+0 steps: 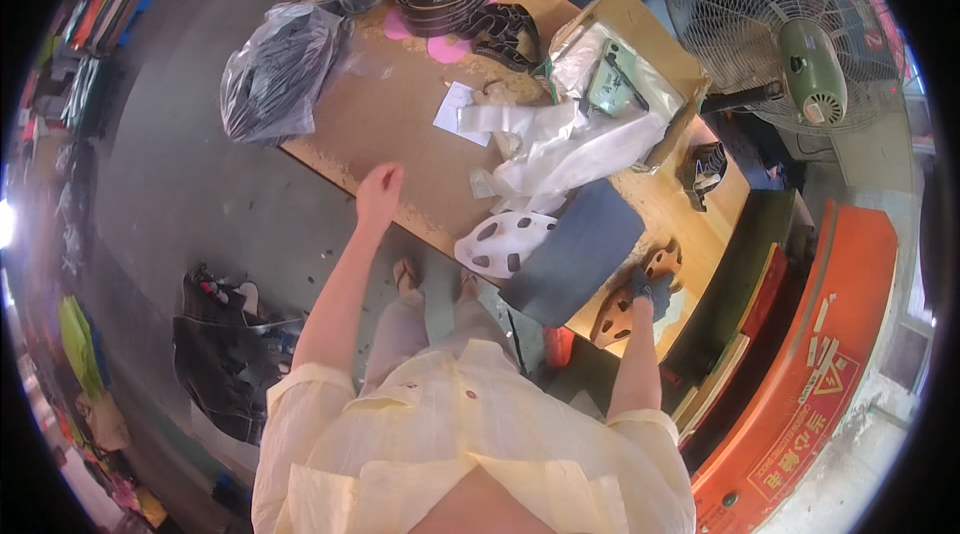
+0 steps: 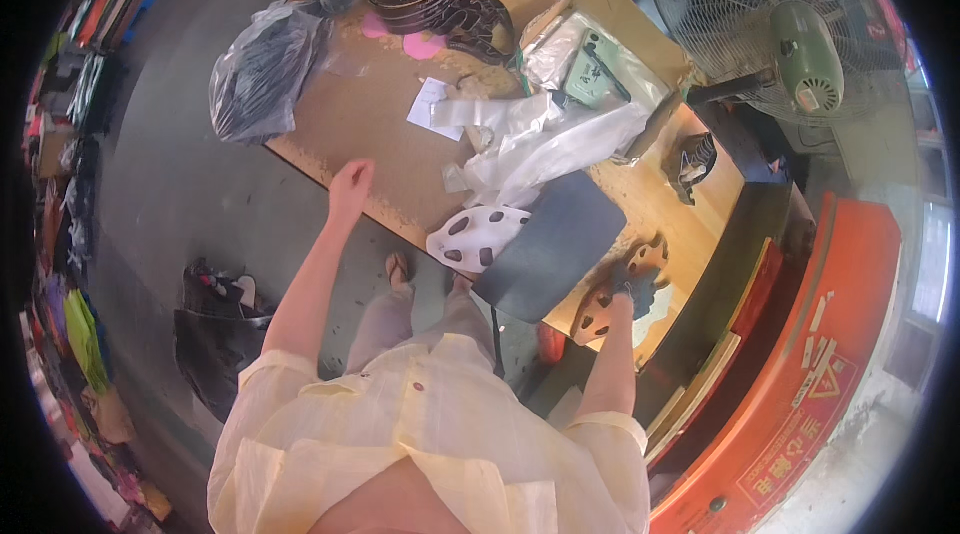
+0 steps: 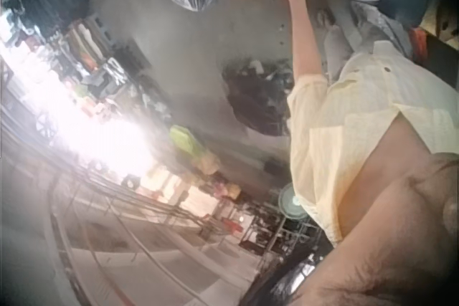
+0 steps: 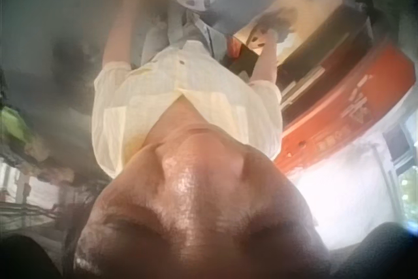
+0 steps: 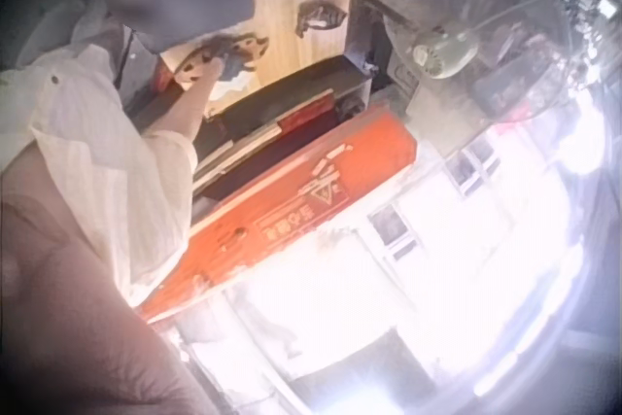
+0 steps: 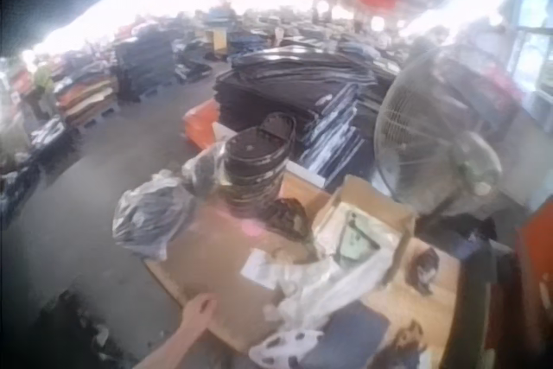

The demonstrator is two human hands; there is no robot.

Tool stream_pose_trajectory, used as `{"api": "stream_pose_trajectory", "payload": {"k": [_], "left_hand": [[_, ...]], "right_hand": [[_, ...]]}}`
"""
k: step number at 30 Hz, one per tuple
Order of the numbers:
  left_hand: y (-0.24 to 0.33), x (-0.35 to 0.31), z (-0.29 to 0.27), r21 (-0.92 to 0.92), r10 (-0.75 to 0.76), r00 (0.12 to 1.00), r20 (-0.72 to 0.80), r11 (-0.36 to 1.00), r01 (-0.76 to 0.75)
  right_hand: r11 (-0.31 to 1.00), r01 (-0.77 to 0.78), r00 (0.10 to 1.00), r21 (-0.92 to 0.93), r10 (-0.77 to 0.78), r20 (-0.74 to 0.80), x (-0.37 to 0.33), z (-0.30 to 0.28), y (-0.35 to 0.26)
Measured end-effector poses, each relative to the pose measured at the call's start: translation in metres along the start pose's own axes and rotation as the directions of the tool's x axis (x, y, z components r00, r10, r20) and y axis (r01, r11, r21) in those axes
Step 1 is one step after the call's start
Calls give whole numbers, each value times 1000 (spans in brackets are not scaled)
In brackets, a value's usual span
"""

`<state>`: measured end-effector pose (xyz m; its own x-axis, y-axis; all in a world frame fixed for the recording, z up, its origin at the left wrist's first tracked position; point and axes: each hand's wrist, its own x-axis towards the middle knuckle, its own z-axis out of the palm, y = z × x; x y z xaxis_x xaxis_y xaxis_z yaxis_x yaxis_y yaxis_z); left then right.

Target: The person unpacks a plastic bag containing dark material, then uses a handheld tool to scrape debris from a white board on an orange machine. They wipe the board with a cloth, handle a small paper note, and continue scraping and wiping the board surface.

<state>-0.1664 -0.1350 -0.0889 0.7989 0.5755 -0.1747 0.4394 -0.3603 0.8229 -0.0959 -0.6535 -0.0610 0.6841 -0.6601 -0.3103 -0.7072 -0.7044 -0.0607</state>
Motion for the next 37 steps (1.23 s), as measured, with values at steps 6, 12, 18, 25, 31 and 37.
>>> {"api": "stream_pose_trajectory", "payload": {"k": [6,12,18,25,31,37], "left_hand": [[46,107,59,329,20,997,75,943,-44],[68,128,73,472,34,977,211,872,-132],[57,131,75,405,118,967,224,891,-203],[19,142,70,32,80,967,242,995,-90],[-37,107,-26,-508,-332,928,166,778,369],[-112,-22,-134,-384,-469,883,21,812,440]], "right_hand": [[938,338,918,-82,-348,-193,-51,-26,-72],[340,939,344,53,-920,-186,-154,2,-272],[554,780,619,-291,-753,223,-157,33,-350],[704,710,704,-12,-709,41,-134,12,-315],[371,915,400,158,-786,-472,-145,-19,-217],[880,270,928,389,-130,-350,-60,-19,-46]]}}
